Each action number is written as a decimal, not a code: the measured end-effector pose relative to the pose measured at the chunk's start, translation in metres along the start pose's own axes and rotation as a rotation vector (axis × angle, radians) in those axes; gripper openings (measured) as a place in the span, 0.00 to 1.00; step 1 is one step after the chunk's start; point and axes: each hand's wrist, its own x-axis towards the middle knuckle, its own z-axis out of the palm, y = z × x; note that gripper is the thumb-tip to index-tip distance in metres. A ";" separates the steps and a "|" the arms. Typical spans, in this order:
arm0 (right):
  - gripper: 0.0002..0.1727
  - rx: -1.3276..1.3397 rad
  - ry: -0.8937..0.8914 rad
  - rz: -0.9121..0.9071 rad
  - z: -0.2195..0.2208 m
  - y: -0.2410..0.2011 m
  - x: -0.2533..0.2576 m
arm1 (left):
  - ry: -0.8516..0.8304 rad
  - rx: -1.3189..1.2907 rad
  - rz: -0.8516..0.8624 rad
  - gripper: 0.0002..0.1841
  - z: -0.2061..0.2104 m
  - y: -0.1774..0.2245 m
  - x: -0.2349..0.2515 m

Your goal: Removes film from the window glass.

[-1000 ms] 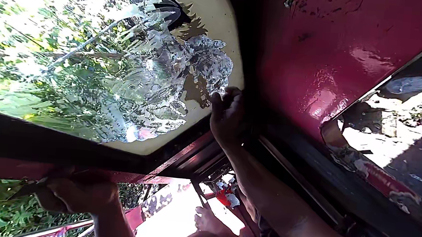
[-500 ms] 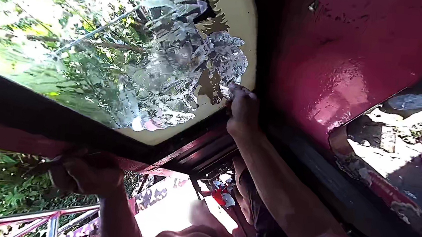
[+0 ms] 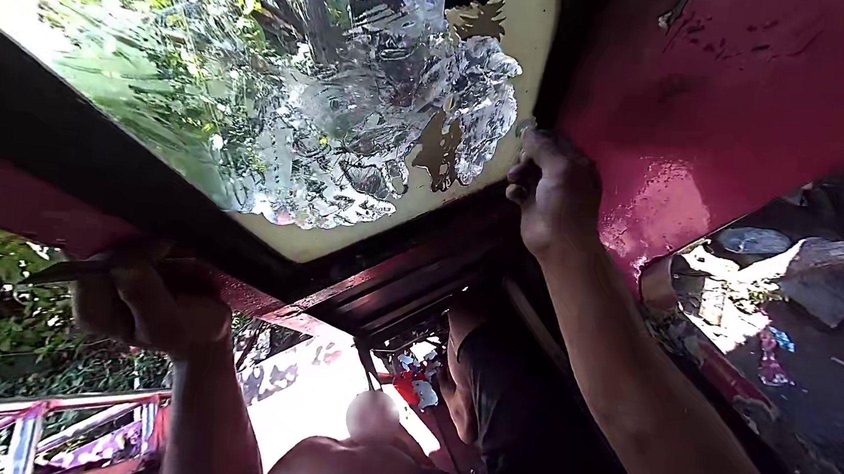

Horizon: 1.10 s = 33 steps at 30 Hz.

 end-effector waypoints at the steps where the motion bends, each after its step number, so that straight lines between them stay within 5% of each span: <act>1: 0.04 -0.081 -0.052 -0.069 -0.007 0.009 -0.002 | -0.005 0.000 -0.001 0.12 0.000 0.000 0.001; 6: 0.15 -0.247 -0.373 -0.024 -0.031 0.085 -0.039 | -0.005 0.004 -0.020 0.11 -0.001 0.003 0.001; 13: 0.07 -0.631 -0.672 0.156 -0.023 0.181 -0.093 | -0.002 0.012 -0.036 0.11 0.001 0.010 0.005; 21: 0.19 -1.058 -1.039 0.089 -0.027 0.202 -0.103 | 0.098 0.078 -0.183 0.15 -0.010 0.015 0.007; 24: 0.18 -0.940 -0.897 -0.008 -0.032 0.184 -0.088 | 0.112 0.140 -0.236 0.18 -0.012 0.018 0.007; 29: 0.09 -0.502 -0.240 -0.532 -0.026 0.131 -0.042 | 0.112 0.136 -0.226 0.18 -0.014 0.018 0.008; 33: 0.11 -0.358 0.028 -0.718 -0.001 0.104 0.006 | 0.103 0.103 -0.195 0.19 -0.003 0.025 0.008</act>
